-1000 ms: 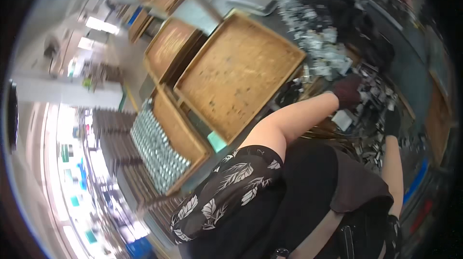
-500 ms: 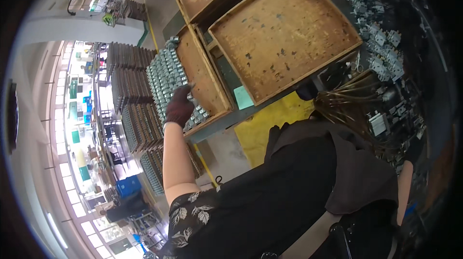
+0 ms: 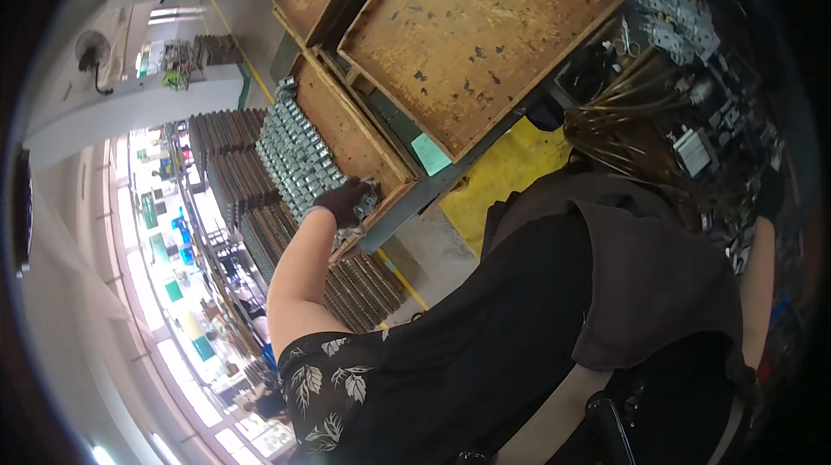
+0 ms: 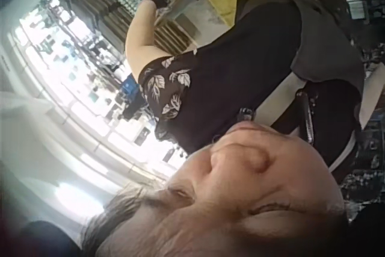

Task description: The person assembles metal electrical components by attaching pieces to them, gathers bundles of wired components, and carries a wooden tray filled with assembled parts to set it on the workbench.

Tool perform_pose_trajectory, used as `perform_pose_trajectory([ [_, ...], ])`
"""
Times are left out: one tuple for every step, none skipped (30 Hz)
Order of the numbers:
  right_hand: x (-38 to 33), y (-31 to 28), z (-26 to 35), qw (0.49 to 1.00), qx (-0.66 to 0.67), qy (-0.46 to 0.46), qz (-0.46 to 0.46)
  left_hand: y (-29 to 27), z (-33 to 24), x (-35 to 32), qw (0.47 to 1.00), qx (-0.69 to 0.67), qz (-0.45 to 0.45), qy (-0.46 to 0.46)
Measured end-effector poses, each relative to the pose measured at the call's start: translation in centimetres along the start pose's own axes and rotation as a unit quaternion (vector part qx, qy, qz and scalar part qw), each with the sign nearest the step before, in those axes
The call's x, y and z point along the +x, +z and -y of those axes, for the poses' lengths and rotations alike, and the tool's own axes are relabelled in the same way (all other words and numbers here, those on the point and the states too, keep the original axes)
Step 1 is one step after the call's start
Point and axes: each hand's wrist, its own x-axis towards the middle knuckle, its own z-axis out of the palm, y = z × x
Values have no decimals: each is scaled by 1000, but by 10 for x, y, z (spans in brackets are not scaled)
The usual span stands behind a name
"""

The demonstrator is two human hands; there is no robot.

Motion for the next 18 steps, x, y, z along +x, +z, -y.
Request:
perform_pose_trajectory([
  [-11,-21,17,1000,13,14,0,2,3,8,1000,15,5,7],
  [-17,-45,26,999,22,28,-4,10,6,19,1000,4,-18,24],
  [-9,-54,35,999,34,39,-7,11,8,26,998,-8,-40,39],
  [3,-63,50,998,49,46,-10,-3,0,18,999,-16,-21,41],
  [15,-67,65,996,69,47,-14,3,2,18,999,-13,-18,36],
  [27,-74,81,995,88,50,-18,9,6,21,998,-16,-55,40],
  [38,-57,62,993,104,56,-23,12,6,24,994,-18,-93,48],
  [49,-54,71,990,124,60,-23,10,5,18,995,-11,-86,44],
  [62,-20,25,988,132,67,-34,3,-7,20,995,-38,-90,24],
  [71,5,3,986,144,73,-40,-3,-15,23,994,-63,-90,-1],
  [85,25,-8,983,160,74,-48,4,-12,26,994,-62,-89,-2],
  [98,44,-39,981,168,77,-62,14,-6,36,989,-87,-122,-8],
  [101,53,-96,980,159,89,-78,17,-5,58,982,-111,-152,6],
  [100,60,-103,977,173,89,-88,21,-5,57,982,-112,-151,6],
  [72,58,-94,976,183,85,-83,26,-5,47,975,-139,-174,-3],
  [84,63,-79,995,72,34,-63,30,-3,38,966,-165,-198,-11],
  [97,27,49,998,-13,-39,-41,51,11,11,965,-166,-195,-56],
  [97,41,-13,998,-31,-26,-45,56,16,25,956,-167,-241,-19],
])
